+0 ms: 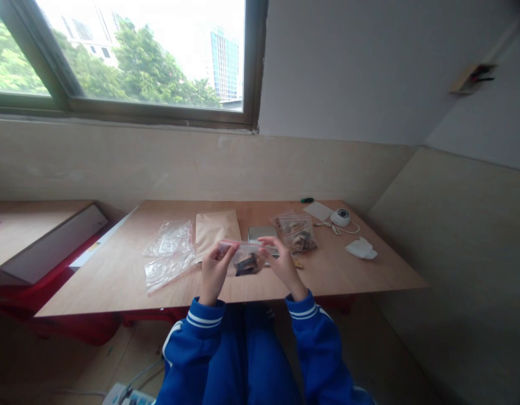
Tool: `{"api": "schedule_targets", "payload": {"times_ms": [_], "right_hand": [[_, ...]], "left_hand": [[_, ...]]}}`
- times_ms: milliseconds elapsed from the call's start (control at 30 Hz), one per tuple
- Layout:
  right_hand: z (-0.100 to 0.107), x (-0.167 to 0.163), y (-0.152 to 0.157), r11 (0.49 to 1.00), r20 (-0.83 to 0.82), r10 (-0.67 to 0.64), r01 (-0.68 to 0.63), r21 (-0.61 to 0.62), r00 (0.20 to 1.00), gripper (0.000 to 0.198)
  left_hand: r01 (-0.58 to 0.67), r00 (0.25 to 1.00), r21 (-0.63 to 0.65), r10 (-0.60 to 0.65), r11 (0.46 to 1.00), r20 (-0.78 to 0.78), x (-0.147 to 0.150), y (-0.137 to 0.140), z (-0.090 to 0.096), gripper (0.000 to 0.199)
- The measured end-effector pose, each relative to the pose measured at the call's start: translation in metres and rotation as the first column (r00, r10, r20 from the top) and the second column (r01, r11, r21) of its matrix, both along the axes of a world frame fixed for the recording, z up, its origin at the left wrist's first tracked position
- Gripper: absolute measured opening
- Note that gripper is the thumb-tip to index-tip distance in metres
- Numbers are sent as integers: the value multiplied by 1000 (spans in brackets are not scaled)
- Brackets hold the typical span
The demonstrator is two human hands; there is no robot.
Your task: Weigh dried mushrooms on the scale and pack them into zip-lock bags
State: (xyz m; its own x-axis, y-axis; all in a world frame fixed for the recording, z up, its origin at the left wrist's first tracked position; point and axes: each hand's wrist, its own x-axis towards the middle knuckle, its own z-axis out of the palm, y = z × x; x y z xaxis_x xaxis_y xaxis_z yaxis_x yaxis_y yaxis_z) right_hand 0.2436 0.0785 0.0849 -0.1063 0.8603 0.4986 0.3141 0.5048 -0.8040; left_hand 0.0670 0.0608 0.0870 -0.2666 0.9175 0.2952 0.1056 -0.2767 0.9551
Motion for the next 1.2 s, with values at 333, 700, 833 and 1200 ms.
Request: {"api": "schedule_targets", "payload": {"times_ms": [333,700,833,1200], "right_hand": [[-20,4,5,969,-421,4,-108,-223,907,24],[-15,3,-3,968,-340,8,-92,-233,940,22],[-10,3,-5,980,-289,-43,-16,-198,956,22],[4,7,-13,985,-282,-62,13,-172,957,19]], "left_hand": [[-20,972,-47,31,999,234,-2,4,-4,29],[-22,973,-1,22,1000,228,-10,4,-7,27],[29,978,-24,-24,999,207,-14,1,-6,26],[143,988,5,-143,990,57,-17,-16,6,20]]}}
